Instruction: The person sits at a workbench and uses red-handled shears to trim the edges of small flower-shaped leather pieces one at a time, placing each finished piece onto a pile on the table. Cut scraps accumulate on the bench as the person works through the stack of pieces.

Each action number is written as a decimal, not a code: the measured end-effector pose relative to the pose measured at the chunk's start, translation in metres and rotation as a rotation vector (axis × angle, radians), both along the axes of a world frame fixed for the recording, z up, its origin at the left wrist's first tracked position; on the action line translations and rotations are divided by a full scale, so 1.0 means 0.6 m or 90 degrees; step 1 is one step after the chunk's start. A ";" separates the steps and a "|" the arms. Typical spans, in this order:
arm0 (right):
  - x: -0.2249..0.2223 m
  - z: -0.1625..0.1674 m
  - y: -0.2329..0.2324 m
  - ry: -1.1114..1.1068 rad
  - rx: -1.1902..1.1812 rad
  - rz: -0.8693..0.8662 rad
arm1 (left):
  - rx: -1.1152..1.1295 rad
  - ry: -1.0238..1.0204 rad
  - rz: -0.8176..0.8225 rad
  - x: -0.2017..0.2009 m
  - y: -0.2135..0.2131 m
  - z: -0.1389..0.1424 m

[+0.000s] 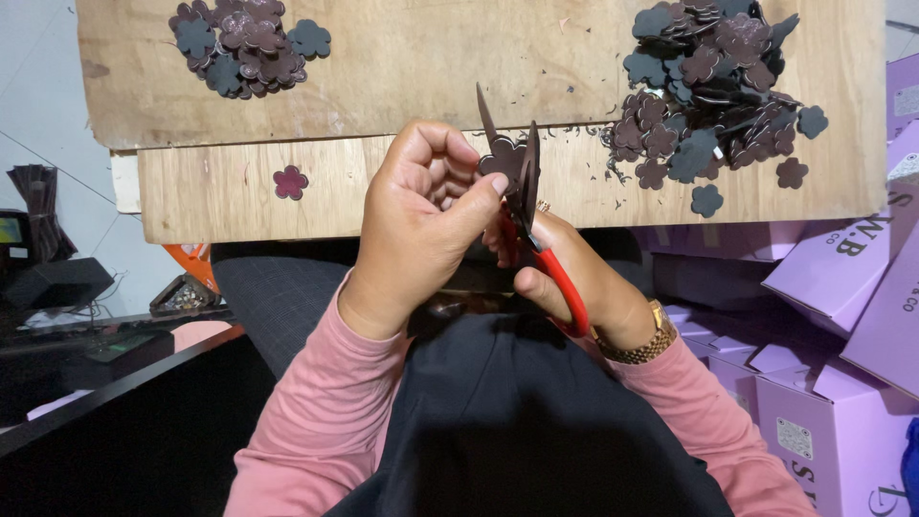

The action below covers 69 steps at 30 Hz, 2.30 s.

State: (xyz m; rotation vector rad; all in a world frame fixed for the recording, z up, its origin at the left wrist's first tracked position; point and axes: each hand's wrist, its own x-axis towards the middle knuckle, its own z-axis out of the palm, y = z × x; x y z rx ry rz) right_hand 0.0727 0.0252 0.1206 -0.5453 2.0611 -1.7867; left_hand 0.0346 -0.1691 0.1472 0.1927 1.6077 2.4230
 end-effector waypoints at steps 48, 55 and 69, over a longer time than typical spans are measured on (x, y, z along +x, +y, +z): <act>0.004 -0.025 0.001 -0.050 -0.004 -0.035 | -0.018 -0.011 -0.013 0.002 0.001 0.002; 0.000 -0.028 0.003 -0.048 -0.025 -0.020 | 0.040 -0.044 -0.025 -0.003 0.002 -0.004; 0.004 -0.057 0.004 -0.078 -0.186 -0.074 | 0.041 -0.021 -0.010 -0.009 -0.008 -0.034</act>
